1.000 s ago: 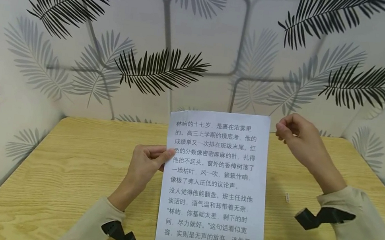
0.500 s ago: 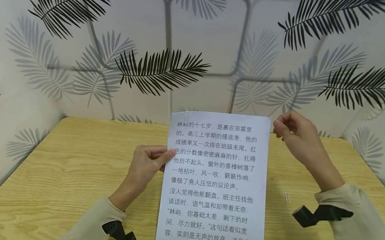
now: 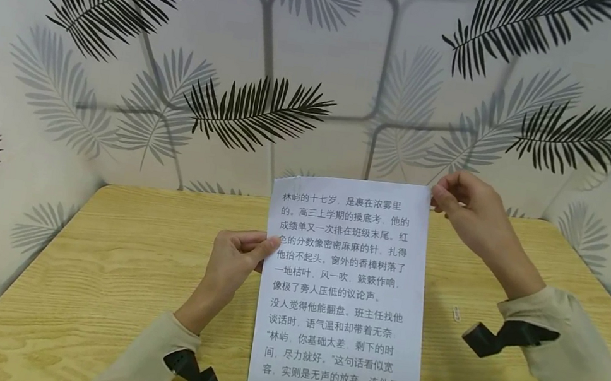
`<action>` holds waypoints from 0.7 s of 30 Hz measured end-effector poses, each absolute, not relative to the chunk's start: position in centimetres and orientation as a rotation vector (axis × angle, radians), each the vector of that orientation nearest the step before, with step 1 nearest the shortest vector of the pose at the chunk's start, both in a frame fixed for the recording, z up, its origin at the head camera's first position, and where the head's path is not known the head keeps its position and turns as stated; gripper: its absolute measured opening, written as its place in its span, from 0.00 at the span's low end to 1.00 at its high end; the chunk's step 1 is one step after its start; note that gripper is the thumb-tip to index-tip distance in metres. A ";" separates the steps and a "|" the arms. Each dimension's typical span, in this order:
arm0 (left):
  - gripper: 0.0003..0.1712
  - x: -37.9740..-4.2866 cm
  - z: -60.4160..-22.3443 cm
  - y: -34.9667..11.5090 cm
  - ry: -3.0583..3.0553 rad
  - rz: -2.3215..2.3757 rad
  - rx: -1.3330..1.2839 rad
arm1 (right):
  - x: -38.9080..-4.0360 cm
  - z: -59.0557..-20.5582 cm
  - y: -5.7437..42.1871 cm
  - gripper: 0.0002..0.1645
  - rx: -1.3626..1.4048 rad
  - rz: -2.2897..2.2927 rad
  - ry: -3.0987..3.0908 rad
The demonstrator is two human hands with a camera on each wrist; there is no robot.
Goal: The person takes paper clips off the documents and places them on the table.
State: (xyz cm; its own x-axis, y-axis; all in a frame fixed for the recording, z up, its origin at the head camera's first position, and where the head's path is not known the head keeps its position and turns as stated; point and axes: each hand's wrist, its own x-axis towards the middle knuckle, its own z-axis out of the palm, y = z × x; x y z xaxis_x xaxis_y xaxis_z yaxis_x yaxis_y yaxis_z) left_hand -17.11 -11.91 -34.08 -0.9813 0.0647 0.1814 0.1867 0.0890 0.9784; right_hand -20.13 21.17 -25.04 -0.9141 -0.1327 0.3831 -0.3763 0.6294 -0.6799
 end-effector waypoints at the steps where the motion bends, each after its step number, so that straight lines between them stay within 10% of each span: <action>1: 0.10 -17.1 -34.1 -11.9 -2.249 -2.043 -0.262 | -20.1 -25.0 21.1 0.09 0.411 1.164 -2.555; 21: 0.09 -17.0 -34.1 -11.9 -2.236 -2.049 -0.265 | -20.1 -24.7 20.6 0.10 0.401 1.097 -2.511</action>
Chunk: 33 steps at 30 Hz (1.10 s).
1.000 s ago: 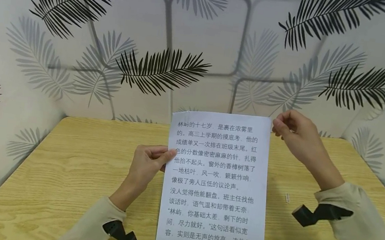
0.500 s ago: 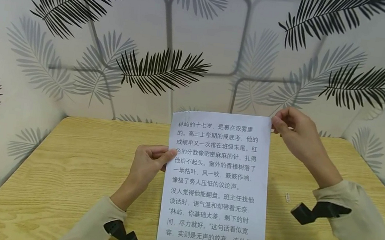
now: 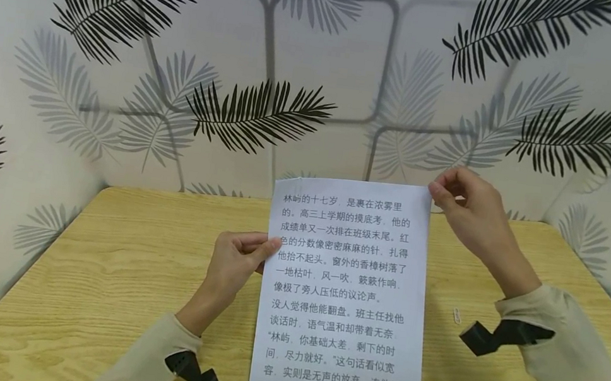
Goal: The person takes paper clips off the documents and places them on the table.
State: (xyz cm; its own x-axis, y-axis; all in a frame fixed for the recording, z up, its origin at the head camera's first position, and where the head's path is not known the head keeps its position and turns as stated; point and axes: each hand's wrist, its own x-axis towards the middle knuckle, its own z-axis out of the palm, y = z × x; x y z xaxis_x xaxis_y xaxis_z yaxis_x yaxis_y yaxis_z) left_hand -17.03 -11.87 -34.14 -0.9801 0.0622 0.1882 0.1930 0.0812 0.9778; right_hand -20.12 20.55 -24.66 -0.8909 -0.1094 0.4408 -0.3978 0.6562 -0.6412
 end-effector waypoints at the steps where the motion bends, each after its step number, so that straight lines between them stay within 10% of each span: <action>1: 0.09 -17.0 -34.1 -11.9 -2.236 -2.047 -0.263 | -20.2 -24.7 20.5 0.10 0.406 1.097 -2.508; 33: 0.09 -17.0 -34.3 -11.8 -2.215 -2.047 -0.274 | -22.6 -23.8 14.9 0.04 0.749 0.753 -2.237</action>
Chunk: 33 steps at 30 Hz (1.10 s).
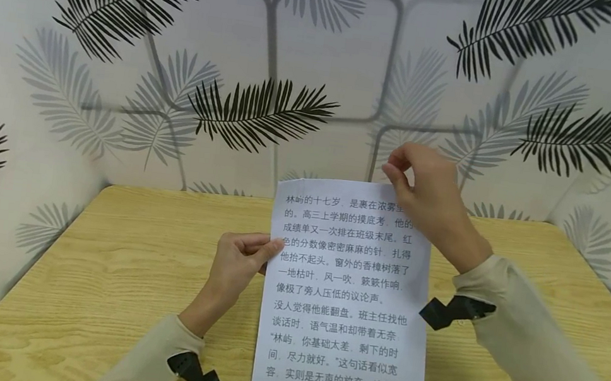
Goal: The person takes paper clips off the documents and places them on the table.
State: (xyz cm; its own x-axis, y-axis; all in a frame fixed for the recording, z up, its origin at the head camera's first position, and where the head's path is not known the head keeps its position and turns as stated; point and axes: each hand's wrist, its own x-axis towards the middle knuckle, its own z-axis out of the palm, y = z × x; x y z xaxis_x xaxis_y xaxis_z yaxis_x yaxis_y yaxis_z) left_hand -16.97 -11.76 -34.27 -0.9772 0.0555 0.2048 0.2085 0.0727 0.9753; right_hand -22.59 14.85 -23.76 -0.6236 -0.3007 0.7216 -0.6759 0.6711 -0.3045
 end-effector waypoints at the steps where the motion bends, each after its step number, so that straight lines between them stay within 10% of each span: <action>1: 0.09 -17.0 -34.3 -11.8 -2.214 -2.048 -0.271 | -22.6 -23.7 14.6 0.04 0.756 0.762 -2.242; 33: 0.10 -16.9 -34.4 -11.7 -2.190 -2.054 -0.347 | -21.7 -23.8 6.1 0.04 0.960 0.880 -2.310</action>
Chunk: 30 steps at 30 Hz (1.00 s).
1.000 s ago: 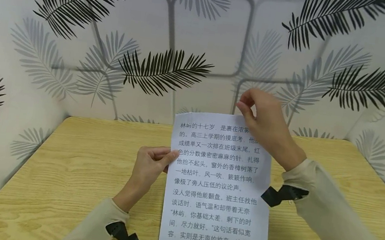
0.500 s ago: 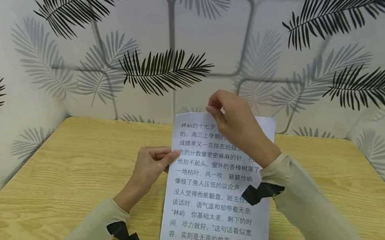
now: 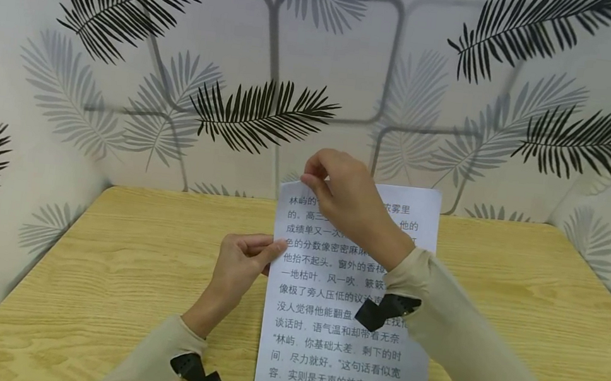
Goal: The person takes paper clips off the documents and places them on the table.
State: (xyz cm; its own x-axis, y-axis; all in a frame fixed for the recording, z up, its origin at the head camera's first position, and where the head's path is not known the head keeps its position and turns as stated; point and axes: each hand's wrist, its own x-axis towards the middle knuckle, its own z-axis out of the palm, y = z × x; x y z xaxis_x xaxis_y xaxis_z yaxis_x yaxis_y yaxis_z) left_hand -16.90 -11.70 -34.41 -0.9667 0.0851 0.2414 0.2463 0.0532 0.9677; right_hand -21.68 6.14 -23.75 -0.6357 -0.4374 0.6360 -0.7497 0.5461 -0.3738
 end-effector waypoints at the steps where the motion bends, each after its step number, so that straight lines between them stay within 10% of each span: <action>1: 0.10 -16.9 -34.4 -11.7 -2.187 -2.055 -0.352 | -21.7 -23.7 6.1 0.04 0.953 0.873 -2.319; 30: 0.09 -16.6 -34.6 -11.3 -2.145 -2.012 -0.430 | -21.3 -23.9 5.6 0.06 0.783 0.949 -2.459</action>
